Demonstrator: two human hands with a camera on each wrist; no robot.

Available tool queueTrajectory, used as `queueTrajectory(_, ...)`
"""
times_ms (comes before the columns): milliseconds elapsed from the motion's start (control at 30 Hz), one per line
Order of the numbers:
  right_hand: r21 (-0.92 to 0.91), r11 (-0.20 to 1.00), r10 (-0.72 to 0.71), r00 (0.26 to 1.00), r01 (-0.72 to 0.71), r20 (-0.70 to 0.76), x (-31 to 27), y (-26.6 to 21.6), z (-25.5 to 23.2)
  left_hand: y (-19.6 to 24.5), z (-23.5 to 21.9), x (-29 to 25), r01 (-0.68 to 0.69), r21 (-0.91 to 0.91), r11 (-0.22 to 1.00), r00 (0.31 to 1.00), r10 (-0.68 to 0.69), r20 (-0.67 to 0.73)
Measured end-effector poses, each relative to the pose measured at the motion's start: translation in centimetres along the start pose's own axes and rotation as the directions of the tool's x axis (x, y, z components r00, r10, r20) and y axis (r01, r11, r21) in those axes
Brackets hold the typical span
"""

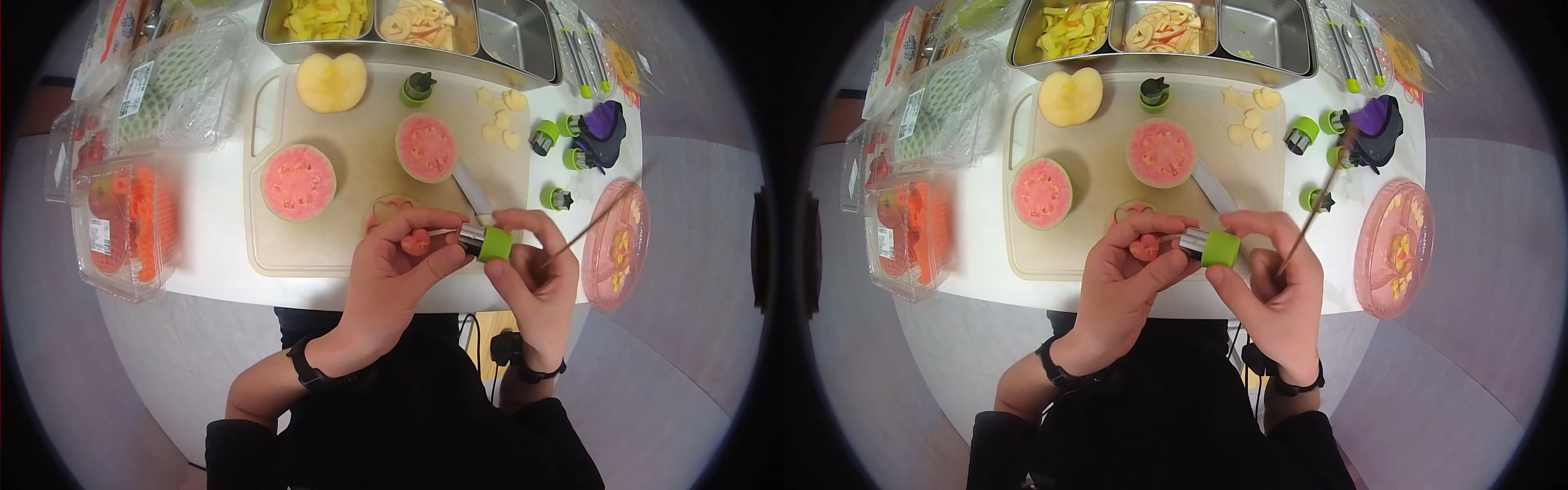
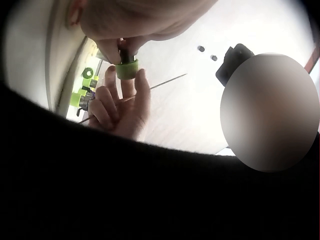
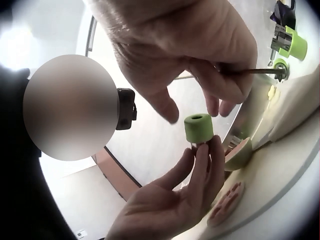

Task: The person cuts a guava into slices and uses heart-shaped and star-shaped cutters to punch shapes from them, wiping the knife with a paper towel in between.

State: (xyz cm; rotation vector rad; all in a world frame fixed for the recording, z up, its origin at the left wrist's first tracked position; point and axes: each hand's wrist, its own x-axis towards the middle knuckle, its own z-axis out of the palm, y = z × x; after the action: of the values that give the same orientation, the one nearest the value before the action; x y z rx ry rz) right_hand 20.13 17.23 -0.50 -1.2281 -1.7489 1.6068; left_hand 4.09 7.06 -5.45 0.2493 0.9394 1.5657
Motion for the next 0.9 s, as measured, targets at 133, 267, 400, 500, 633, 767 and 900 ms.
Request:
queueTrajectory(133,0.020,1.000,0.022,1.000,-0.022,-0.022,0.01,0.53,0.14,-0.01,-0.17,0.24,-0.078,0.048,0.996,0.997,0.077,0.023)
queueTrajectory(267,-0.042,0.998,-0.058,0.997,0.056,-0.057,0.11,0.43,-0.09,0.33,-0.06,0.26,-0.013,-0.040,0.999,0.999,0.012,-0.031)
queueTrajectory(400,-0.068,0.991,-0.117,0.993,0.115,-0.028,0.26,0.30,-0.14,0.12,-0.19,0.25,0.009,-0.077,0.997,0.999,-0.013,-0.049)
queueTrajectory(500,-0.093,0.984,-0.155,0.988,0.153,-0.019,0.22,0.14,-0.03,0.04,-0.23,0.37,0.014,-0.079,0.997,0.999,-0.018,-0.050)
queueTrajectory(633,-0.094,0.985,-0.150,0.988,0.148,-0.021,0.16,0.09,0.04,0.02,-0.29,0.30,0.027,-0.024,0.999,0.999,-0.028,-0.036)
queueTrajectory(767,-0.106,0.983,-0.154,0.988,0.153,-0.003,-0.02,-0.03,-0.12,0.21,-0.16,0.37,0.051,-0.028,0.998,0.998,-0.052,-0.039)
queueTrajectory(900,-0.021,0.992,-0.129,0.989,0.127,-0.076,0.02,-0.28,0.10,0.17,-0.16,0.29,0.096,-0.062,0.994,0.992,-0.100,-0.076)
